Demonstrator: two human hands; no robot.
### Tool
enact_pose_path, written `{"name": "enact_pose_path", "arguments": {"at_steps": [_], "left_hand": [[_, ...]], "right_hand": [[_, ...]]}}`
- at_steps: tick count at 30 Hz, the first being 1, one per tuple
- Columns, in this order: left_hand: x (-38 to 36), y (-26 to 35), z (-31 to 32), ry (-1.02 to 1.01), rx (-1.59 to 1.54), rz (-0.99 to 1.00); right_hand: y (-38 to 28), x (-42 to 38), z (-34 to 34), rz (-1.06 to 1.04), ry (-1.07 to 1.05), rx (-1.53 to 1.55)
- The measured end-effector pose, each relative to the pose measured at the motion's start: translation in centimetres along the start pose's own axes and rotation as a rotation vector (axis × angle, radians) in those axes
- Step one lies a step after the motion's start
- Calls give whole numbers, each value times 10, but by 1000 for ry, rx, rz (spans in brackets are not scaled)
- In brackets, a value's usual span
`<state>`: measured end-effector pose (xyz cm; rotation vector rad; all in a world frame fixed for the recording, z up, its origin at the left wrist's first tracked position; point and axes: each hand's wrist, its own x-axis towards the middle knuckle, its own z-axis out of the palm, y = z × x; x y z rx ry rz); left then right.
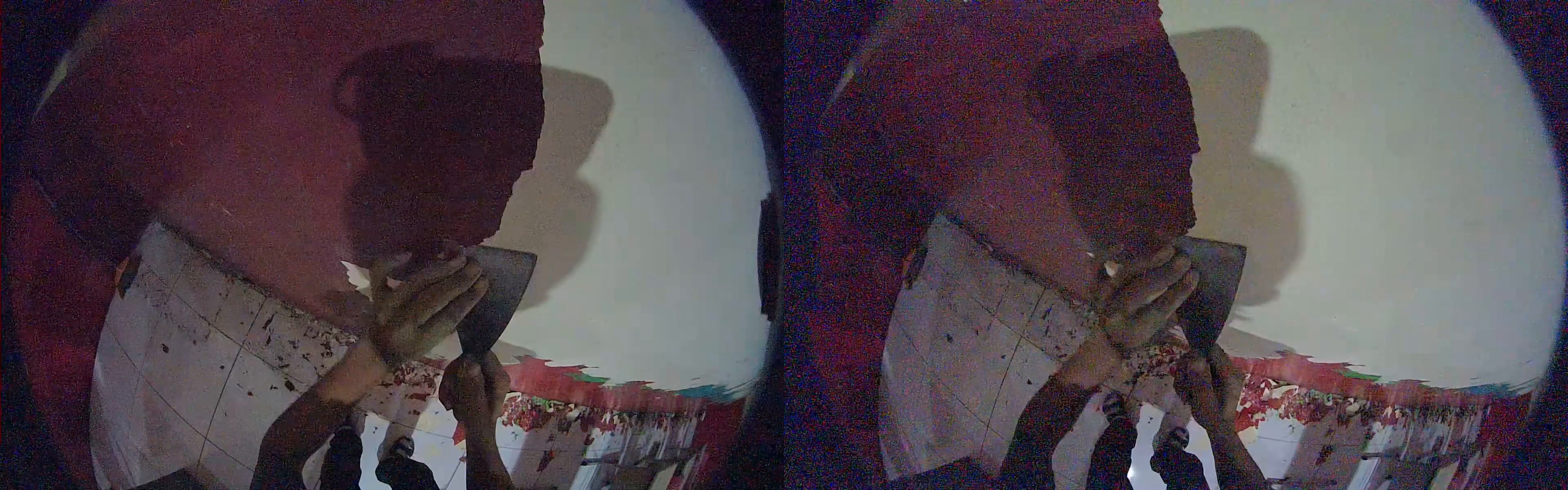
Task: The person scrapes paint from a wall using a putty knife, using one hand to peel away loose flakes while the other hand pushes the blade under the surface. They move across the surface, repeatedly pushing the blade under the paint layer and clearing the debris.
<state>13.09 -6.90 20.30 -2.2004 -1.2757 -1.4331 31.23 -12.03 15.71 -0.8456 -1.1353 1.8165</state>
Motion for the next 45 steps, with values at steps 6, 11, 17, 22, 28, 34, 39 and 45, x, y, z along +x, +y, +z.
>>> {"name": "enact_pose_path", "arguments": {"at_steps": [6,11,17,22,28,34,39,45], "left_hand": [[11,-11,-4,3,-30,-23],[21,-1,-10,94,4,53],[23,-4,-25,3,110,106],[16,-6,-16,1,123,78],[10,5,-6,23,-61,-29],[14,6,-8,114,13,6],[16,-5,2,233,-32,63],[3,9,-3,-39,35,-43]], "right_hand": [[0,-8,6,103,88,101],[-43,-4,72,-118,435,-127],[-31,-3,58,-166,273,-229],[-20,-3,49,-152,246,-105],[-27,-8,58,-86,387,-180],[-37,-11,64,-236,317,-283],[-51,1,79,-340,277,-237],[-43,-12,76,-235,312,-142]]}}
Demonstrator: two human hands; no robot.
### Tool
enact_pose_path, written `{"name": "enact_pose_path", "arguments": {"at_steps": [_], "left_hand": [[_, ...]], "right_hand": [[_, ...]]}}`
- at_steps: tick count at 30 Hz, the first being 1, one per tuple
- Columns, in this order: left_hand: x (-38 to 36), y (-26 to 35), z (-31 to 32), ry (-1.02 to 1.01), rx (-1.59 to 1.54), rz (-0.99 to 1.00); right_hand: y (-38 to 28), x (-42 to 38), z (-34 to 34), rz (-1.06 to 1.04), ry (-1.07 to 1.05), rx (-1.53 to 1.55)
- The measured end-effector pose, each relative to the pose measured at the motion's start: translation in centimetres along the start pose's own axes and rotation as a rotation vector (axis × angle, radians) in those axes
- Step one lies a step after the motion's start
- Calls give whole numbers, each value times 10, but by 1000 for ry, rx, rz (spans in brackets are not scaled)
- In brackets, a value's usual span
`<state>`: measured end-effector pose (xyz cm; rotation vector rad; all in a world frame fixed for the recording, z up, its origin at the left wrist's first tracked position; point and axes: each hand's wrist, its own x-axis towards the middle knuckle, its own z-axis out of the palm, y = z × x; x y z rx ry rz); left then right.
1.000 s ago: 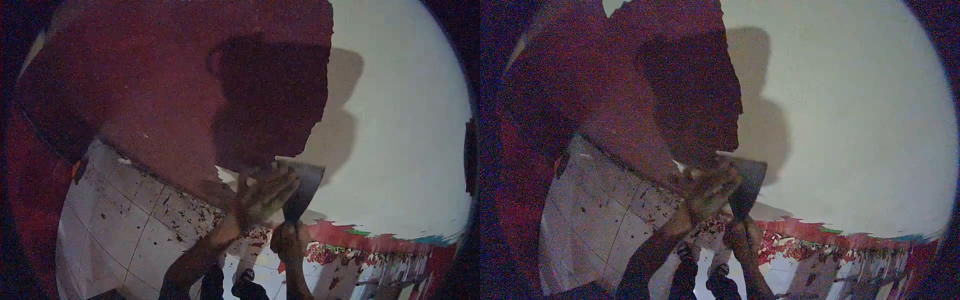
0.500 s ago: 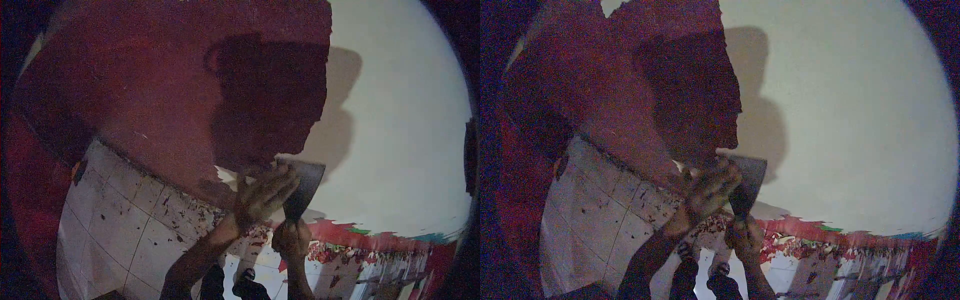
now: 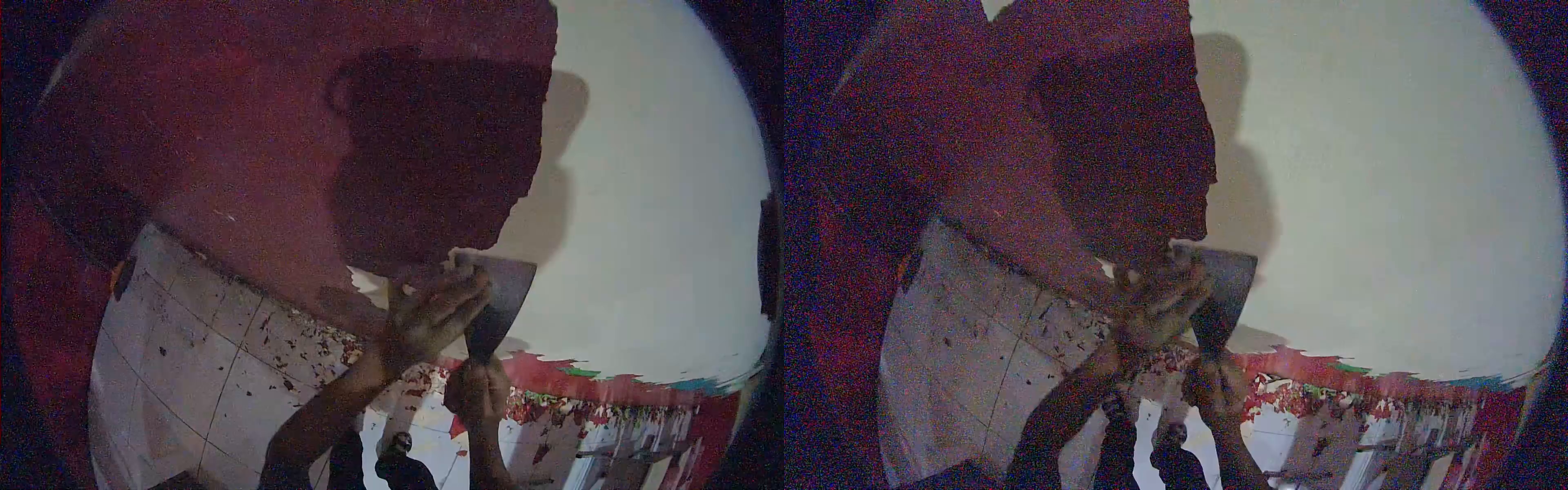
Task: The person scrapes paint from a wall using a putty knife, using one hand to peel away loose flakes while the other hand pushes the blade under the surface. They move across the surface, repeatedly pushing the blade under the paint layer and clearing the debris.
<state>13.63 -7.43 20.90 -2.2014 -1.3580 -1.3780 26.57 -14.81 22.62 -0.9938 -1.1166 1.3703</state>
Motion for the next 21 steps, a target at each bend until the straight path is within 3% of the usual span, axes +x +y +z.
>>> {"name": "enact_pose_path", "arguments": {"at_steps": [4,8,12,16,21], "left_hand": [[13,1,-12,32,-80,33],[16,-15,-12,36,46,174],[27,-6,-18,105,21,123],[26,-2,-16,138,-54,59],[14,3,-6,91,8,1]], "right_hand": [[9,-3,-7,-57,-22,9],[4,8,-4,-18,-4,11],[5,3,-18,114,-31,-48],[1,6,-1,-21,33,-86],[-6,6,-13,174,-14,-140]]}}
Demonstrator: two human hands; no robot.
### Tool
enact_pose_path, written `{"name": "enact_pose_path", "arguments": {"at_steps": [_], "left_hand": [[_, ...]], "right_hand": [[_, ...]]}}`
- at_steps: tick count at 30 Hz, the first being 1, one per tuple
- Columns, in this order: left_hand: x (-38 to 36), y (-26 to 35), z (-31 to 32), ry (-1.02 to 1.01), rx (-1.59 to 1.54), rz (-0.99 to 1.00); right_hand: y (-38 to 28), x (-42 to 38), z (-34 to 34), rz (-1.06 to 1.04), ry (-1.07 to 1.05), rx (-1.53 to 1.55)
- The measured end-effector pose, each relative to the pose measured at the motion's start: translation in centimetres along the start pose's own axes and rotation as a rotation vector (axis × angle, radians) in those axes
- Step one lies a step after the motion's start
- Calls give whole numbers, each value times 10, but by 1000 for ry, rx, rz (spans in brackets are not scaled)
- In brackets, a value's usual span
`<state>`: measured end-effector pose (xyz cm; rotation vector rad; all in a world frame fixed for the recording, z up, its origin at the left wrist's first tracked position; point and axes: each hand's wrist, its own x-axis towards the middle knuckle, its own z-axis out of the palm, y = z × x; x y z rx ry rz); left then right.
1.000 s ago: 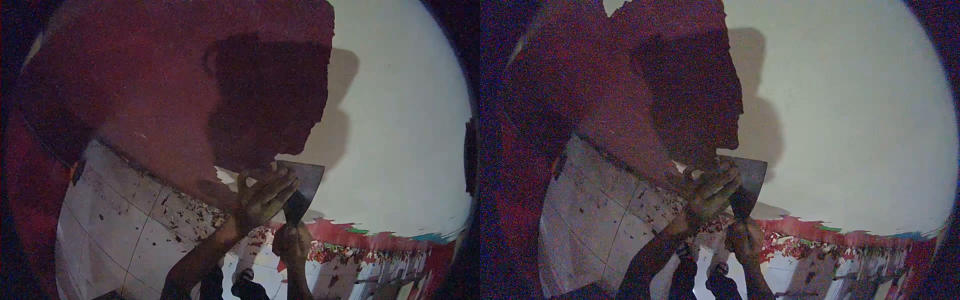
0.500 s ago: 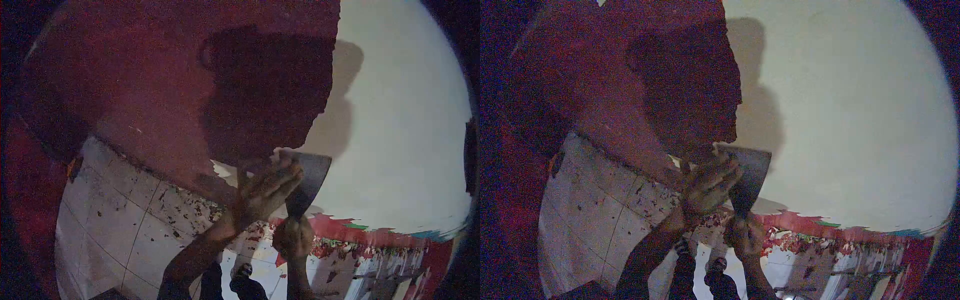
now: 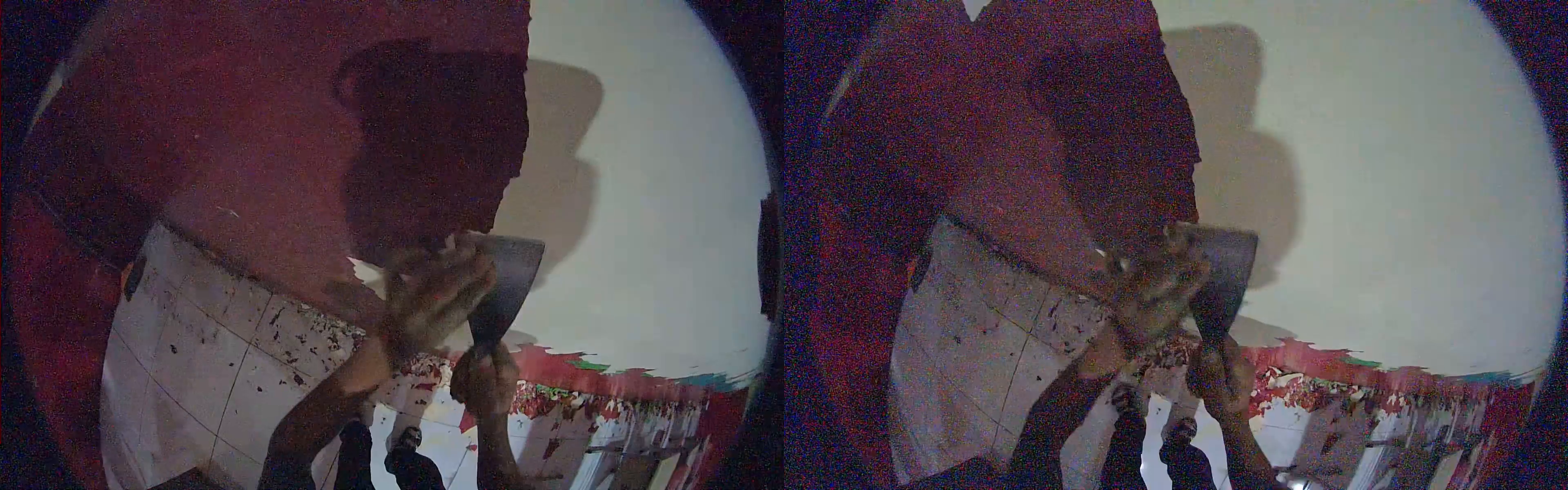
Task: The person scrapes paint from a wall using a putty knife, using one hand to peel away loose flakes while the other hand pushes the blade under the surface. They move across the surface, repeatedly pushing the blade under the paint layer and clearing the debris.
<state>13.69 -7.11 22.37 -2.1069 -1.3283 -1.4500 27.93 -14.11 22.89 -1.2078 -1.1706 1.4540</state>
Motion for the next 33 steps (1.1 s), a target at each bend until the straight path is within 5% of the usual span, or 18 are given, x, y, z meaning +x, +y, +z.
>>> {"name": "enact_pose_path", "arguments": {"at_steps": [3,10,16,18,20,22,25,28,33], "left_hand": [[6,-10,-5,-111,-242,-84],[16,-9,-8,47,-88,71],[33,-4,-26,58,45,78],[39,-2,-29,71,54,89],[28,-2,-18,104,29,174],[38,-9,-30,60,74,218],[31,-5,-27,36,52,191],[37,-8,-29,52,30,194],[31,-7,-26,41,21,167]], "right_hand": [[12,-1,-8,-40,12,-44],[-12,2,4,-103,11,-124],[-23,6,17,-78,3,173],[-13,-1,2,-116,47,-584],[-16,3,7,-161,64,-601],[-19,-1,17,-143,41,94],[-9,-5,3,-22,-54,208],[-18,-5,8,-220,-23,-53],[-8,-3,2,-43,-1,-3]]}}
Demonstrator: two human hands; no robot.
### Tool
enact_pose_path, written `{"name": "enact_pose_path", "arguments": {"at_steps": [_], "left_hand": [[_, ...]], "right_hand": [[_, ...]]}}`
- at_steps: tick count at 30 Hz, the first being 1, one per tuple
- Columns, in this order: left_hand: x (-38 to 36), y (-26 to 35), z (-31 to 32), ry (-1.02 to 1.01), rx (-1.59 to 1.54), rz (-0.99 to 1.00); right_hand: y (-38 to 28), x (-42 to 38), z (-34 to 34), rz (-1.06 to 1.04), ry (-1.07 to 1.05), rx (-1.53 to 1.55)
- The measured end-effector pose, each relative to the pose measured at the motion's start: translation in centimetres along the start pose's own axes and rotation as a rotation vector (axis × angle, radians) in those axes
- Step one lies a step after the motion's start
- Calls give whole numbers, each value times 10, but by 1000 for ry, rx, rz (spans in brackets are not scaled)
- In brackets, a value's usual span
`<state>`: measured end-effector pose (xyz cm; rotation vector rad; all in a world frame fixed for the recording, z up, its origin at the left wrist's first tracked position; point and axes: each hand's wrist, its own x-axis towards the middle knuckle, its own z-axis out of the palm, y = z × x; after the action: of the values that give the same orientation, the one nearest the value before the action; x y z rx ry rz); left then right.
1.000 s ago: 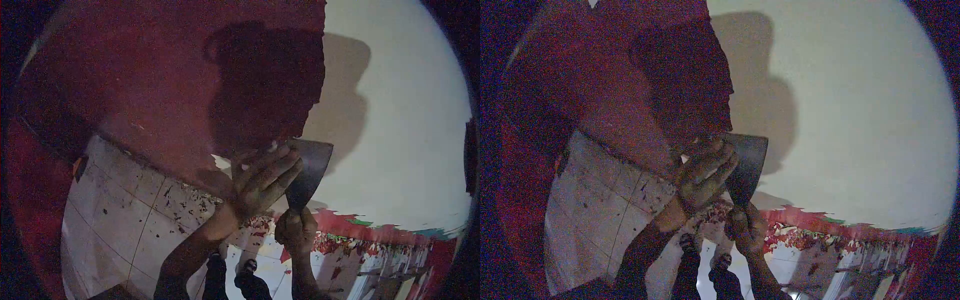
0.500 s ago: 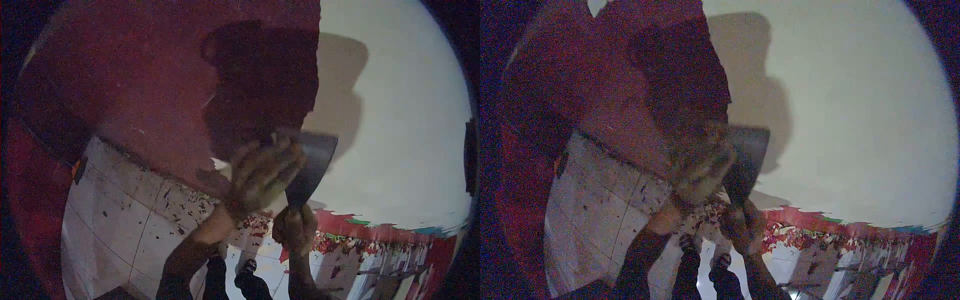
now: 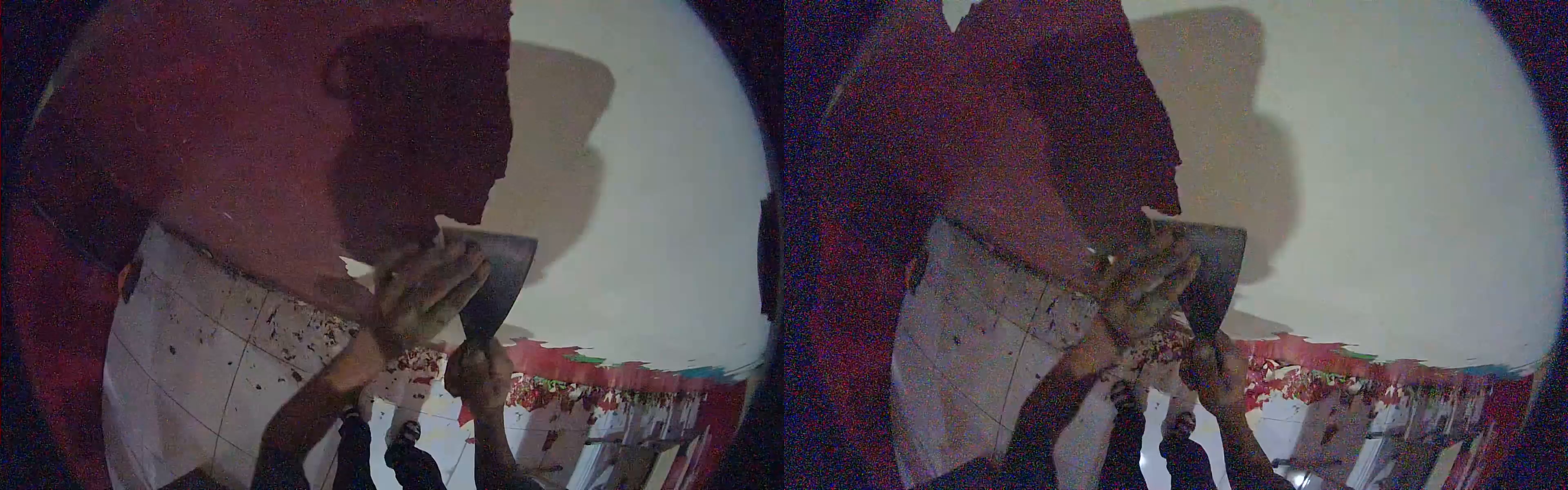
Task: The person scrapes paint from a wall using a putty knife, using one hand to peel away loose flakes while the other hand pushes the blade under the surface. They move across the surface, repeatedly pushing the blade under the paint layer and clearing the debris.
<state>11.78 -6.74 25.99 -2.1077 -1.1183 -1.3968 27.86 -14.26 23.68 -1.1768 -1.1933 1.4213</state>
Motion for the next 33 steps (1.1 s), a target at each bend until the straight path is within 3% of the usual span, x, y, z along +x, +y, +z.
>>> {"name": "enact_pose_path", "arguments": {"at_steps": [2,4,6,9,11,14,16,22,26,29,33], "left_hand": [[-6,4,6,-34,51,-6],[13,-12,8,167,12,33],[10,-11,15,254,-29,28],[3,-6,14,163,-26,26],[12,-3,-6,-8,17,8],[7,-1,-5,-40,71,16],[11,-5,-7,-35,52,17],[-7,8,16,-2,-9,-64],[13,-8,-2,53,1,3],[1,-1,9,39,-170,-103],[7,-3,2,10,-37,-35]], "right_hand": [[-3,7,2,-68,4,-6],[-23,14,11,-161,-11,-91],[-26,7,10,-78,-34,-6],[-6,3,-6,-60,-78,-3],[-2,1,-6,-45,-66,-9],[-10,0,2,-42,-3,-37],[-3,-6,-1,-89,33,-127],[-9,-2,-4,-122,-138,145],[-20,-3,4,-82,-34,125],[-28,-3,9,-57,-6,57],[-35,4,13,-98,-30,38]]}}
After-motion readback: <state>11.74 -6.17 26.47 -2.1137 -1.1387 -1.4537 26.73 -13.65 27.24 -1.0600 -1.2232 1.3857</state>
